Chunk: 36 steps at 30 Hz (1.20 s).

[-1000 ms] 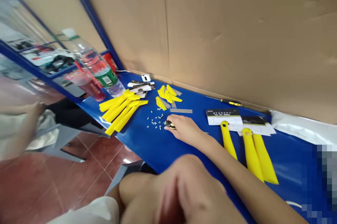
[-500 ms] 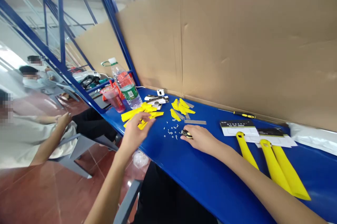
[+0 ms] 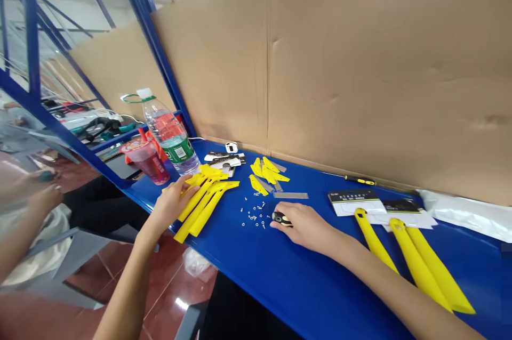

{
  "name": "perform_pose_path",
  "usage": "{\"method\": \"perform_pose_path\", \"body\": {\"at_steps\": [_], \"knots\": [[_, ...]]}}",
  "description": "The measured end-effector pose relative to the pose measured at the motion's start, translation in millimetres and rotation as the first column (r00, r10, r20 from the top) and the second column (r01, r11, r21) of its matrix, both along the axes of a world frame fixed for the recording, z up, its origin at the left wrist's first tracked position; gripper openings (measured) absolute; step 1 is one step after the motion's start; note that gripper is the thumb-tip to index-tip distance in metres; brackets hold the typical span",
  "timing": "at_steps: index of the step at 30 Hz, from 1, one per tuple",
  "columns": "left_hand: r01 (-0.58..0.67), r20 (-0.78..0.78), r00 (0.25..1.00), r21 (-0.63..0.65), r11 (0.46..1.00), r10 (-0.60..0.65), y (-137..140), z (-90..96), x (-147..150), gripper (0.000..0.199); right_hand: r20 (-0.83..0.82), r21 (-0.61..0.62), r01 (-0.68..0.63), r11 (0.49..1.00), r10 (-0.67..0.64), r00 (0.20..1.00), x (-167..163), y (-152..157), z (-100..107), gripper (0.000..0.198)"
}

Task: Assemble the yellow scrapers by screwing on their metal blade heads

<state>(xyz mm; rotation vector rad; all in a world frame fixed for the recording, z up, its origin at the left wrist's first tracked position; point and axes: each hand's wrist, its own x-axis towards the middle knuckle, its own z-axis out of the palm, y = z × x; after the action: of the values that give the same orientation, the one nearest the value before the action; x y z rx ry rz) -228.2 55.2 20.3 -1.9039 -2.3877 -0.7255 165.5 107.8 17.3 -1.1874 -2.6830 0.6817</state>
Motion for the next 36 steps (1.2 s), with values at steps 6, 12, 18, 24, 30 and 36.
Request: {"method": "perform_pose_path", "body": {"at_steps": [6, 12, 18, 24, 30, 36], "knots": [[0.047, 0.029, 0.998, 0.347, 0.937, -0.06, -13, 22.2, 49, 0.04, 0.018, 0.079, -0.027, 0.996, 0.025, 1.0, -3, -4, 2, 0.022], [0.076, 0.75, 0.46, 0.499, 0.863, -0.474, -44, 27.6, 127, 0.048, 0.033, 0.247, -0.144, 0.958, 0.14, 0.99, 3, -7, 12, 0.012], [0.165, 0.882, -0.324, 0.408, 0.898, -0.341, -70, 19.0, 180, 0.052, -0.048, 0.38, -0.092, 0.921, 0.119, 0.992, 12, -9, 37, 0.011], [0.114, 0.911, -0.278, 0.345, 0.932, -0.303, -69, -0.7, 172, 0.053, 0.07, 0.268, -0.144, 0.953, 0.13, 0.989, 21, -4, 30, 0.016], [0.101, 0.912, -0.29, 0.33, 0.939, -0.29, -61, -7.4, 168, 0.051, -0.003, 0.136, -0.158, 0.978, 0.16, 0.987, 35, 19, 24, 0.026], [0.143, 0.908, -0.301, 0.347, 0.927, -0.293, -62, -10.2, 169, 0.047, 0.057, 0.193, -0.061, 0.979, 0.051, 0.997, 31, 65, 39, 0.041]]}}
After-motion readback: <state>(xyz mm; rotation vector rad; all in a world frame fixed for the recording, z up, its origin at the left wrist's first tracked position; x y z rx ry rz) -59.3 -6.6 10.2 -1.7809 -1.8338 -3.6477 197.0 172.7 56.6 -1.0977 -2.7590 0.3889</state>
